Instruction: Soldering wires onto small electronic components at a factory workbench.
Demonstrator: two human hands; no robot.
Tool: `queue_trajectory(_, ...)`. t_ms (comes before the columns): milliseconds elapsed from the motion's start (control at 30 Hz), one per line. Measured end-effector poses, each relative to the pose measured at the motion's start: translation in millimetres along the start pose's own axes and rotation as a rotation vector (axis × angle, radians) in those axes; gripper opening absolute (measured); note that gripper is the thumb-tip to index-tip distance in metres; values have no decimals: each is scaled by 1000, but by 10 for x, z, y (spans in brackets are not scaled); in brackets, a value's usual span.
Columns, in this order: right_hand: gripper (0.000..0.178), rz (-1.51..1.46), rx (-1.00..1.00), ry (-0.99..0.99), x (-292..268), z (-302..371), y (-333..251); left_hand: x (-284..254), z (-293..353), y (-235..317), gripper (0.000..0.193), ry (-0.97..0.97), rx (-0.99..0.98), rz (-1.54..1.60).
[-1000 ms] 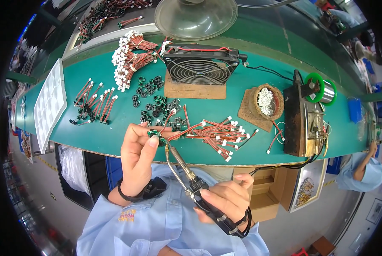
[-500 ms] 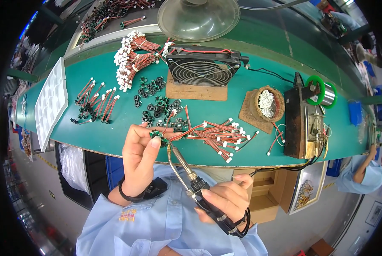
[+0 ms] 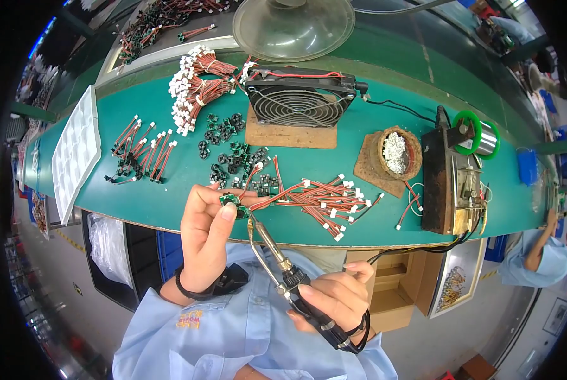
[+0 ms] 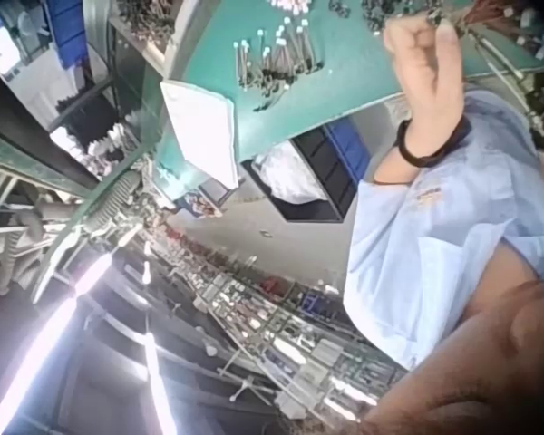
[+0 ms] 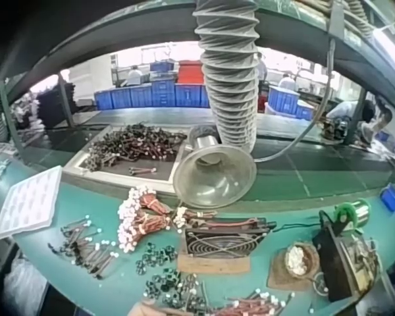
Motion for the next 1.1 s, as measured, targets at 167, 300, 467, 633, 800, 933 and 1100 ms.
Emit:
queue_trajectory(167, 37, -1, -3, 21, -5, -8, -6, 28, 11, 30, 6, -31, -37, -81)
queue_trajectory(300, 37, 16, 0, 8, -25, -4, -16, 34, 8, 49, 6, -31, -40, -95)
queue_trajectory(467, 36, -2, -17, 26, -68, -2, -33, 9, -3, -29, 7, -7, -118, 42)
queue_trajectory(633, 41, -12, -54, 219, -263, 200, 15, -70, -19, -208, 10, -34, -242, 182)
queue_trajectory(800, 53, 25, 0, 456, -433, 431, 157, 47, -47, -112, 13, -73, -219, 333)
queue_trajectory(933, 56, 24, 85, 564, -472, 538, 295, 76, -38, -61, 14, -107, -184, 349)
queue_trajectory(1100, 50, -26, 136, 590, -465, 573, 377, 47, -27, -30, 13, -95, -177, 327)
Point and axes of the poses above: each hand's wrist, its own z-axis away from the middle knuckle, its own x-axis out of the palm, y = z × x, the point moved 10 cm from there along -z, towards the middle knuckle, and after that the axes turned 6 degrees about z, right-handed, at the moved point
